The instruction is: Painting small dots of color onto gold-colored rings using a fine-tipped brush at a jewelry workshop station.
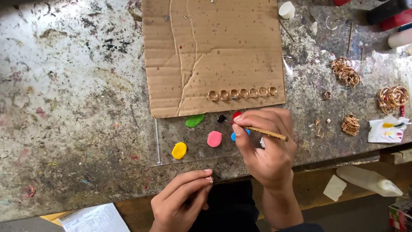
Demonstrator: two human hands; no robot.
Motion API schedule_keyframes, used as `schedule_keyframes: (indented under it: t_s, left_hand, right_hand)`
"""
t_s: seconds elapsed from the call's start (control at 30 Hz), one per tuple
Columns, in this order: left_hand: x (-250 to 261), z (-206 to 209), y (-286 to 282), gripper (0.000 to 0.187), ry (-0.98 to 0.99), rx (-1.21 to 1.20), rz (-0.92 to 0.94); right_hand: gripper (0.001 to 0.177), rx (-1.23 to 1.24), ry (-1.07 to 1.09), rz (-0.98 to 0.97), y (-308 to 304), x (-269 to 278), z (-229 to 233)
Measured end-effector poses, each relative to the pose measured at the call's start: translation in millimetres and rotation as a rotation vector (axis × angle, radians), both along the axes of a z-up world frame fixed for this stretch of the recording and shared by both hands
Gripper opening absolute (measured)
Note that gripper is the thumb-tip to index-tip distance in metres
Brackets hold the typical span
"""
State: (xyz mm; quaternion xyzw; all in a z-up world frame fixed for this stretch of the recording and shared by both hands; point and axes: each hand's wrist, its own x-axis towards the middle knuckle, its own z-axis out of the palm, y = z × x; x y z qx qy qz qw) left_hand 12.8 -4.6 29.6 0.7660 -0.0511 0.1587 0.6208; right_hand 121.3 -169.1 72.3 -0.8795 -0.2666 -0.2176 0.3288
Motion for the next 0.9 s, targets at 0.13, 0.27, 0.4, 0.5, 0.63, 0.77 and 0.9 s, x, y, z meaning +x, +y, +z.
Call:
schedule_keyframes:
  t_s: [0.13,0.27,0.4,0.5,0.63,0.77,0.9]
  left_hand:
    - [-0.3,-1.5,0.1,0.008,0.004,0.001,0.013]
    - [-1.0,-4.2,-0.3,0.008,0.000,-0.008,0.015]
    - [-1.1,-4.2,-0.2,0.007,0.007,-0.007,0.017]
    - [-1.1,-4.3,-0.3,0.007,0.004,-0.007,0.016]
    - [-1.7,-6.3,-0.5,0.006,-0.001,-0.010,0.014]
    - [-2.0,-7.3,-1.0,0.007,-0.005,-0.015,0.022]
    - [-1.8,-6.3,-0.7,0.007,-0.002,-0.027,0.032]
  right_hand:
    - [0.008,0.005,0.014,-0.015,1.5,-0.1,-1.0]
    - [0.006,-0.006,0.025,-0.015,1.8,-0.3,-0.9]
    - [0.007,-0.004,0.024,-0.020,1.8,-0.5,-2.1]
    - [0.007,-0.004,0.028,-0.025,2.4,-0.9,-1.0]
    - [0.006,0.000,0.036,-0.031,2.9,-1.1,-0.3]
    - [0.006,0.008,0.027,-0.021,0.7,-1.9,-2.6]
    - [0.007,0.151,0.052,-0.028,-5.8,-10.1,-16.4]
